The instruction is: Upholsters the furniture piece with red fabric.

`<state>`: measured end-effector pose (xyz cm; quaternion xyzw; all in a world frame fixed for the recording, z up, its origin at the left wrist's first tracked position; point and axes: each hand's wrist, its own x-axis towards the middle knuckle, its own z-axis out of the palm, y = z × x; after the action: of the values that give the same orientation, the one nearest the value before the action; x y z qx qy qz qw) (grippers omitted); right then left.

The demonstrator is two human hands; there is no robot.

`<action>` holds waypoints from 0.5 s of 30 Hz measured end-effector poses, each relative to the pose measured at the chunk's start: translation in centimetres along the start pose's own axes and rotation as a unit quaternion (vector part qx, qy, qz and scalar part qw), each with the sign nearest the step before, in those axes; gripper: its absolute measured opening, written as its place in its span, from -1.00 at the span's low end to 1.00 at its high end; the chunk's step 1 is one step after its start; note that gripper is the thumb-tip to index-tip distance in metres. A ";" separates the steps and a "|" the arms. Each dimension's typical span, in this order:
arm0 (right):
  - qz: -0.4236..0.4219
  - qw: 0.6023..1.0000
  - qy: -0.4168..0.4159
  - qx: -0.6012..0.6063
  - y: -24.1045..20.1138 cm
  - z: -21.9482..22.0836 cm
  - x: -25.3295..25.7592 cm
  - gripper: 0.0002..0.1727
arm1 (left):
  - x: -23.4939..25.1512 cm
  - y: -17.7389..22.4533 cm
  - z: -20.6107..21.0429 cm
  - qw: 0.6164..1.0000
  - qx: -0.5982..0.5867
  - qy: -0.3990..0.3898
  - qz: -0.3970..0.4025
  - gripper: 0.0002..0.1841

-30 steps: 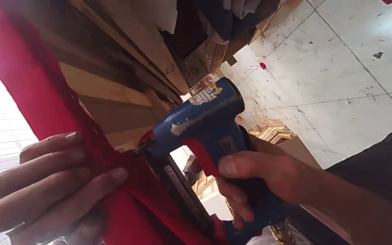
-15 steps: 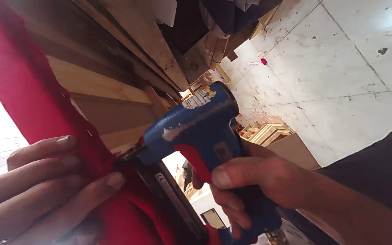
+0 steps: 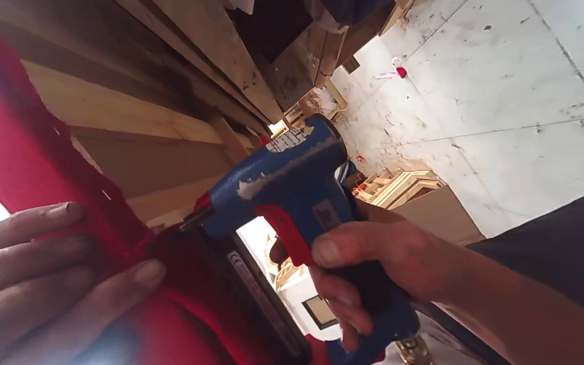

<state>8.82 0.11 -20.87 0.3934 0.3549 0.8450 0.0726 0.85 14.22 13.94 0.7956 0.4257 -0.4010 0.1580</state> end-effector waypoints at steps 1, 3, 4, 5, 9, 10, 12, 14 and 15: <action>0.006 1.000 -0.003 0.002 0.0 0.0 0.1 -0.73 | 0.1 -0.2 -0.1 1.000 0.002 -0.004 0.008 -0.39; 0.011 1.000 -0.001 -0.004 -0.1 0.1 0.1 -0.74 | 1.3 0.2 -0.1 0.999 0.010 -0.030 0.012 -0.40; 0.003 1.000 0.009 -0.015 -0.2 0.2 -0.1 -0.74 | 1.8 0.3 0.0 0.999 0.017 -0.037 0.015 -0.38; -0.014 0.999 0.027 -0.031 -0.3 0.3 -0.5 -0.75 | 2.3 0.5 0.2 0.999 0.024 -0.038 0.014 -0.37; -0.128 0.981 0.125 -0.074 -1.2 1.1 -6.1 -0.68 | 4.8 2.1 2.1 0.998 0.051 -0.022 -0.005 -0.34; -0.168 0.967 0.163 -0.105 -1.4 2.2 -7.9 -0.65 | 3.5 1.7 2.6 1.000 0.026 0.006 -0.013 -0.31; -0.241 0.901 0.264 -0.246 -1.4 6.2 -10.5 -0.59 | 2.1 1.3 4.2 0.998 -0.029 0.056 -0.027 -0.31; -0.282 0.775 0.359 -0.437 -0.5 12.5 -10.0 -0.62 | 0.7 0.9 7.0 0.978 -0.067 0.193 -0.033 -0.37; -0.290 0.684 0.390 -0.543 0.5 16.1 -8.4 -0.65 | 0.5 1.4 8.7 0.948 -0.085 0.302 -0.047 -0.45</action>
<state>26.14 5.07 -18.68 -0.2028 -0.0739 0.9035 0.3703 -2.28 8.48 7.97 0.8422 0.5228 -0.1114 0.0707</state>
